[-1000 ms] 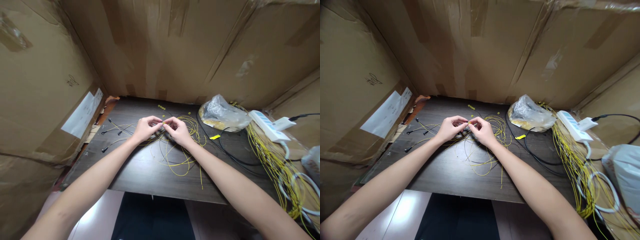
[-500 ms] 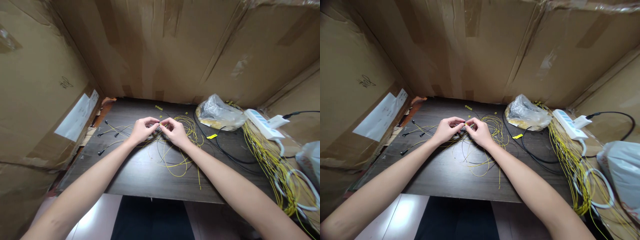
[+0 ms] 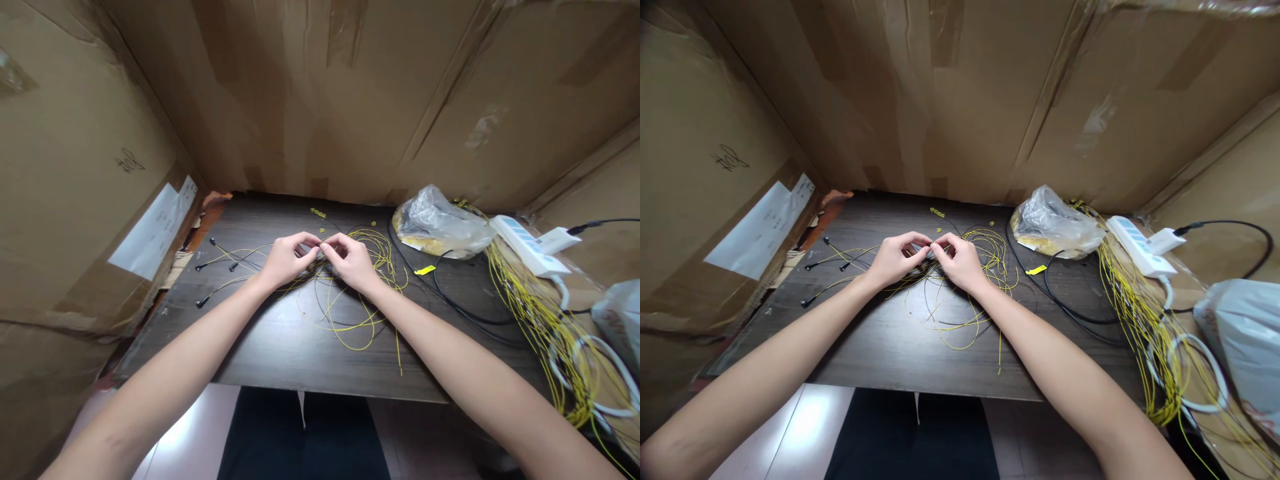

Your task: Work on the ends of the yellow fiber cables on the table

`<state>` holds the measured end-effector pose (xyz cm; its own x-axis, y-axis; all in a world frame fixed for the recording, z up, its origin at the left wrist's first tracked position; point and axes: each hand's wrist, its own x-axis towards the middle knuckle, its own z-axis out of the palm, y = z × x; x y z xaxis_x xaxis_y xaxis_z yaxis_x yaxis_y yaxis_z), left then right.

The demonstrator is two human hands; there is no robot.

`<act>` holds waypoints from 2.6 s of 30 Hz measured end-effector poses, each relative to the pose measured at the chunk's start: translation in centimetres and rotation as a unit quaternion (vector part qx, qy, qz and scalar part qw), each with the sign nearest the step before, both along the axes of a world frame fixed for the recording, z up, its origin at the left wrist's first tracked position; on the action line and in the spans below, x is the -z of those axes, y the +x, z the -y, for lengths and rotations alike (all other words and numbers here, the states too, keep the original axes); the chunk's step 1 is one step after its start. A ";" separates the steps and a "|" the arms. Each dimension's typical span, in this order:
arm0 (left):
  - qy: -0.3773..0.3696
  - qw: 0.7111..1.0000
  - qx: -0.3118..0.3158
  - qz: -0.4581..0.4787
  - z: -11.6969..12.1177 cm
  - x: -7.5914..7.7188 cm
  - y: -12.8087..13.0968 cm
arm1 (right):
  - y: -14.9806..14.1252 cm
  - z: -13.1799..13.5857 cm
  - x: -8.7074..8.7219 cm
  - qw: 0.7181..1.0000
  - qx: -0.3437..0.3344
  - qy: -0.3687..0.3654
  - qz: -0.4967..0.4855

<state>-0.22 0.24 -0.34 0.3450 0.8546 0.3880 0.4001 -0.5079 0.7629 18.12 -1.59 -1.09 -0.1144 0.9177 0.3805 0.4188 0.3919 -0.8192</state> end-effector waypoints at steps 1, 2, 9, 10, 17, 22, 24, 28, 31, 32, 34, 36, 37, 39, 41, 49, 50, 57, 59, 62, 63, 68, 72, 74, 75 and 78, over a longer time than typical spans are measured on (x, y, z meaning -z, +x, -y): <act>0.006 1.000 0.003 -0.002 0.0 0.0 0.0 | 0.0 0.0 0.0 1.000 0.000 -0.001 -0.002; 0.010 1.000 0.007 -0.004 0.0 0.0 0.0 | 0.0 0.0 0.0 1.000 0.000 -0.003 -0.004; 0.017 1.000 0.014 -0.001 0.1 -0.3 0.0 | 0.1 -0.2 0.1 1.000 -0.006 -0.021 -0.014; 0.017 1.000 0.016 0.001 0.1 -0.3 0.0 | 0.1 -0.2 0.2 1.000 -0.009 -0.024 -0.013; 0.005 1.000 0.018 0.019 0.1 -0.1 0.0 | 0.2 -0.4 0.3 0.999 -0.021 -0.031 -0.030; -0.012 1.000 0.020 0.014 0.0 0.2 -0.1 | 0.4 -0.5 0.4 0.997 -0.048 -0.049 -0.037; -0.012 1.000 0.020 0.010 -0.1 0.2 -0.1 | 0.4 -0.6 0.5 0.995 -0.061 -0.062 -0.044; -0.014 1.000 0.015 0.008 -0.1 0.2 -0.1 | 0.4 -0.7 0.5 0.994 -0.070 -0.065 -0.054; -0.011 1.000 0.013 0.011 -0.1 0.1 -0.1 | 0.4 -0.6 0.5 0.995 -0.063 -0.050 -0.052; -0.007 1.000 0.012 0.011 -0.1 0.1 -0.1 | 0.4 -0.6 0.5 0.996 -0.061 -0.046 -0.050; 0.002 1.000 0.006 0.008 -0.1 0.1 0.0 | 0.3 -0.5 0.5 0.996 -0.058 -0.041 -0.050; 0.012 1.000 0.001 0.006 0.0 0.1 0.0 | 0.3 -0.5 0.5 0.997 -0.054 -0.038 -0.052; 0.016 1.000 0.000 0.006 0.0 0.0 0.0 | 0.3 -0.5 0.6 0.997 -0.052 -0.037 -0.052; 0.025 1.000 0.004 0.008 0.0 0.0 0.0 | 0.3 -0.5 0.6 0.997 -0.052 -0.037 -0.052; 0.030 0.999 0.009 0.011 -0.1 0.0 0.0 | 0.3 -0.5 0.6 0.996 -0.054 -0.039 -0.051; 0.040 0.999 0.020 0.024 -0.2 0.1 -0.1 | 0.3 -0.6 0.6 0.998 -0.043 -0.040 -0.035; 0.041 0.999 0.020 0.022 -0.2 0.1 -0.1 | 0.3 -0.6 0.6 0.998 -0.042 -0.039 -0.034; 0.042 0.999 0.016 0.019 -0.1 0.1 0.0 | 0.2 -0.5 0.4 0.999 -0.032 -0.031 -0.027; 0.049 0.999 0.014 0.018 0.0 0.0 0.0 | 0.2 -0.5 0.4 0.999 -0.030 -0.029 -0.027; 0.060 0.998 0.018 0.007 0.1 -0.1 0.0 | 0.1 -0.5 0.3 0.998 -0.035 -0.036 -0.029; 0.064 0.998 0.019 0.003 0.1 -0.1 0.0 | 0.1 -0.5 0.3 0.998 -0.038 -0.039 -0.030; 0.065 0.998 0.023 -0.002 0.1 0.0 0.0 | 0.1 -0.5 0.3 0.998 -0.037 -0.049 -0.030; 0.045 0.999 0.023 -0.002 0.1 -0.2 0.0 | 0.1 -0.6 0.4 0.997 -0.029 -0.049 -0.043; 0.040 0.999 0.017 -0.005 0.1 -0.3 0.0 | 0.1 -0.7 0.5 0.997 -0.030 -0.048 -0.052; 0.039 0.999 0.014 -0.006 0.2 -0.3 0.0 | 0.1 -0.7 0.5 0.997 -0.032 -0.048 -0.054; 0.035 0.999 0.010 -0.008 0.1 -0.2 0.0 | 0.1 -0.8 0.6 0.997 -0.035 -0.050 -0.054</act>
<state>-0.21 0.11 -0.11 0.3685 0.8180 0.4417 0.4010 -0.5685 0.7183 18.23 -0.83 -1.70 -0.1424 0.9429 0.3010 0.3000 0.3309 -0.8947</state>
